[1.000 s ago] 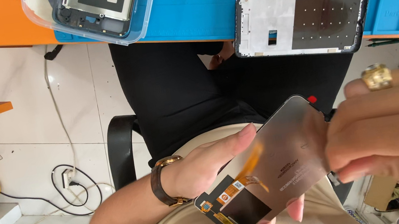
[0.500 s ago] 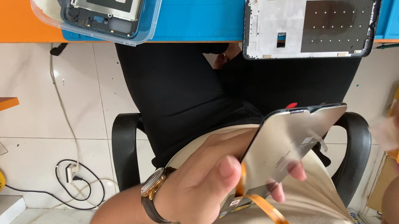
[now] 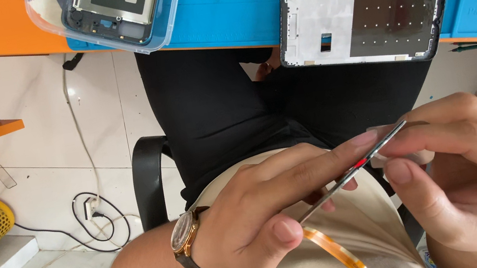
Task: The person applies adhesive to the frame of a disassembled smartphone using a small tube. They then peel a protective film from a new screen assembly and align it with the phone frame.
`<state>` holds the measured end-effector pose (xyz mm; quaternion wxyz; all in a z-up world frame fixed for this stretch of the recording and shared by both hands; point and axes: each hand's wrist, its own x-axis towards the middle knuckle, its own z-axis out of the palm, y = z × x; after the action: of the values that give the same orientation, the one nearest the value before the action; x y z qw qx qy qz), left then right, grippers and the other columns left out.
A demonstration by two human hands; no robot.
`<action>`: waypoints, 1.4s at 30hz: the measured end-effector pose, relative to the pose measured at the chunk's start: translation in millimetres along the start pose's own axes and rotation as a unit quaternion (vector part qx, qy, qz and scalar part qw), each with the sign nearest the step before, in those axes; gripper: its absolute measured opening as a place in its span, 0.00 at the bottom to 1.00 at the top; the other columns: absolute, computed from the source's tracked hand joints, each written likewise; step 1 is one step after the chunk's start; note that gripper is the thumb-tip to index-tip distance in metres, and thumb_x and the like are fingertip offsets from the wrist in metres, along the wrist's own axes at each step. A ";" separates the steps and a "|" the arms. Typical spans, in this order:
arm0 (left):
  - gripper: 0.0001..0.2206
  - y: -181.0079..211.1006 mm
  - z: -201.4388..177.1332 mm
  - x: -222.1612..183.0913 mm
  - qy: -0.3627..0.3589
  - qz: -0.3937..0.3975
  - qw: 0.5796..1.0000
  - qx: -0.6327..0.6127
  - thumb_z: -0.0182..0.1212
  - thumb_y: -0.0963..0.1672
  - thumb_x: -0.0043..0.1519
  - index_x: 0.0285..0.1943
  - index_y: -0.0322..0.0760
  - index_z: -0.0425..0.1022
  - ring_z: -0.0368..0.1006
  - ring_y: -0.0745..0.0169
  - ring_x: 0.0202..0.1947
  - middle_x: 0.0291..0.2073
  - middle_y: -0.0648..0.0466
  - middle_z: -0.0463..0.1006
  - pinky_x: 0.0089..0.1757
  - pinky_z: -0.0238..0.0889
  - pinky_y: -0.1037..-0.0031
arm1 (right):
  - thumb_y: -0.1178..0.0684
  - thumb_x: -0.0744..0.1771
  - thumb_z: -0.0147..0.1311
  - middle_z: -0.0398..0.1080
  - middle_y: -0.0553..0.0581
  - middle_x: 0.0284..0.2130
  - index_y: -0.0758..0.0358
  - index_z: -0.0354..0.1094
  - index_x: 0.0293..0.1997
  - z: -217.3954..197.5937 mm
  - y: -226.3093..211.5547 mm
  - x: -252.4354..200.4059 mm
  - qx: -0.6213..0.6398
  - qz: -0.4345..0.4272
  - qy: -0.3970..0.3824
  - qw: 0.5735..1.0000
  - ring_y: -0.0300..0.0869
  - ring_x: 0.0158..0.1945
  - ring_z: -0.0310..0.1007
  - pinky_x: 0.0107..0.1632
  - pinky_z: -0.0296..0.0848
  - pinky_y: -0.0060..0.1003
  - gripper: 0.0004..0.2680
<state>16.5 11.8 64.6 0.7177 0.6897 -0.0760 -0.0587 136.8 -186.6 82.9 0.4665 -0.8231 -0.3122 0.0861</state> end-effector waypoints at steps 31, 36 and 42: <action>0.49 -70.0 16.9 -21.3 -0.157 -0.252 0.486 -0.822 0.36 0.70 0.73 0.88 0.31 0.55 0.81 0.22 0.40 0.55 0.24 0.76 0.47 0.77 0.44 | 0.56 0.62 0.57 0.71 0.59 0.25 0.66 0.76 0.31 -19.3 2.9 -6.5 0.048 -0.006 -0.097 0.994 0.39 0.20 0.68 0.27 0.66 0.30 0.05; 0.34 -74.7 16.3 -28.2 0.049 -0.308 0.590 -0.745 0.49 0.59 0.75 0.83 0.36 0.62 0.69 0.45 0.71 0.75 0.41 0.69 0.71 0.59 0.56 | 0.57 0.62 0.57 0.73 0.62 0.25 0.70 0.75 0.30 -15.4 -2.5 -1.1 0.023 -0.017 -0.094 0.995 0.43 0.22 0.69 0.27 0.66 0.33 0.05; 0.33 -21.2 7.0 1.9 0.064 -0.014 0.972 -0.227 0.27 0.61 0.77 0.38 0.35 0.68 0.73 0.56 0.34 0.36 0.51 0.80 0.42 0.66 0.69 | 0.53 0.60 0.61 0.72 0.74 0.31 0.84 0.73 0.36 0.3 -5.8 3.0 0.003 -0.025 -0.035 0.999 0.45 0.22 0.66 0.29 0.67 0.33 0.15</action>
<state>17.4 3.6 43.7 0.8581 0.5119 -0.0047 -0.0404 136.5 -182.4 87.9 0.4595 -0.8103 -0.3486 0.1036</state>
